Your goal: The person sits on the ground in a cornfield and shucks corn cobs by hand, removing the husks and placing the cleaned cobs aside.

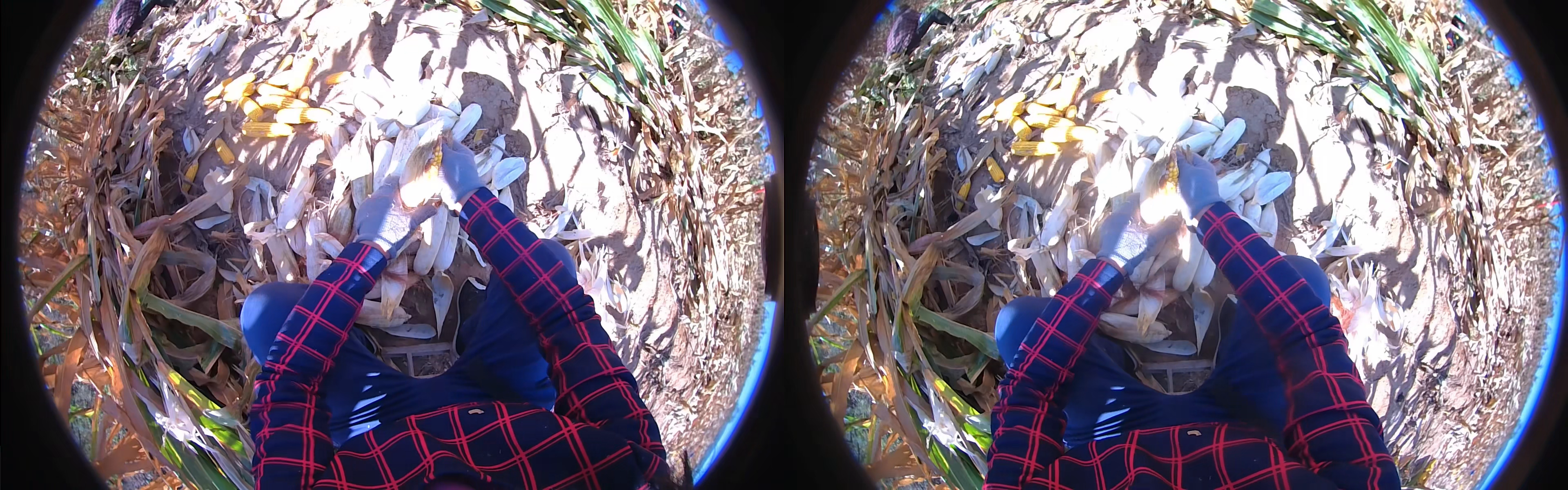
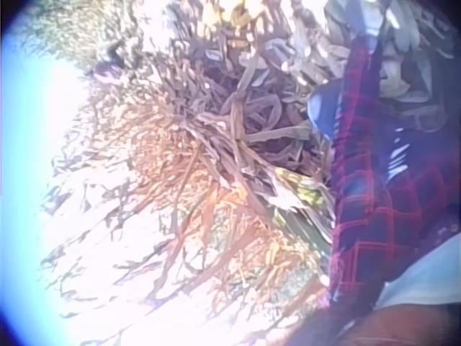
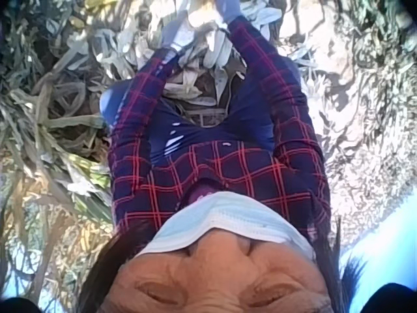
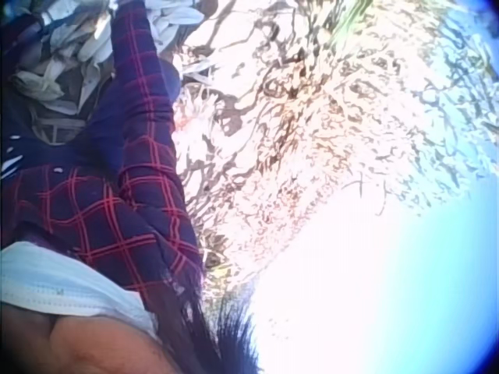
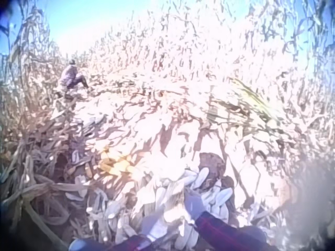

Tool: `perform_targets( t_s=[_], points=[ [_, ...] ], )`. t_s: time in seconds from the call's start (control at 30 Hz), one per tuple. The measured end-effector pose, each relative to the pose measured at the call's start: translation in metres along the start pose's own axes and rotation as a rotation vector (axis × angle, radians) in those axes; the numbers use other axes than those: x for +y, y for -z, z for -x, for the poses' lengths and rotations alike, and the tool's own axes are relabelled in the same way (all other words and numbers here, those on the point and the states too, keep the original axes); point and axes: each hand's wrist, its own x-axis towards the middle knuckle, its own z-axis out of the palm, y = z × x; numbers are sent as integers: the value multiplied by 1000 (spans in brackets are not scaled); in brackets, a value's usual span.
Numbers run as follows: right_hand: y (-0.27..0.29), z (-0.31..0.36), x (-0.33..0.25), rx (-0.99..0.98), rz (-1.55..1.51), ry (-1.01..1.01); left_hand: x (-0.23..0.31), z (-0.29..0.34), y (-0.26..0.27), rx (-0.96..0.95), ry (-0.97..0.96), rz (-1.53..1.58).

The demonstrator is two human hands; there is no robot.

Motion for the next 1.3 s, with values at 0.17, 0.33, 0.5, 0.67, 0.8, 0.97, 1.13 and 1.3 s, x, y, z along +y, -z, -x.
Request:
perform_targets(
  t_s=[0.17, 0.33, 0.5, 0.67, 0.8, 0.97, 1.13, 1.3],
  points=[
    [-30, 11, -22, 153, 189, 225, -12, -10, -3, 97, -166, 238],
    [-43, 8, -31, 199, -88, 200, 21, -6, 14, 123, -47, 798],
    [-48, -10, -18, -72, -568, 414, 21, -8, 12, 263, 30, 1045],
    [-52, 6, -33, 92, -446, -73, -11, -21, 9, 309, 101, 1262],
    [-1, -31, 0, -207, 657, 480, -11, -29, 17, 223, 116, 1167],
    [-11, 12, -55, -183, 536, 122, -71, -49, 77, 557, 104, 1078],
    [5, 12, -16, -606, 1700, 862, -42, -41, 95, 685, 87, 1100],
    [0, 14, -31, -271, 1102, 55, -69, -53, 58, 665, -126, 831]
  ],
)
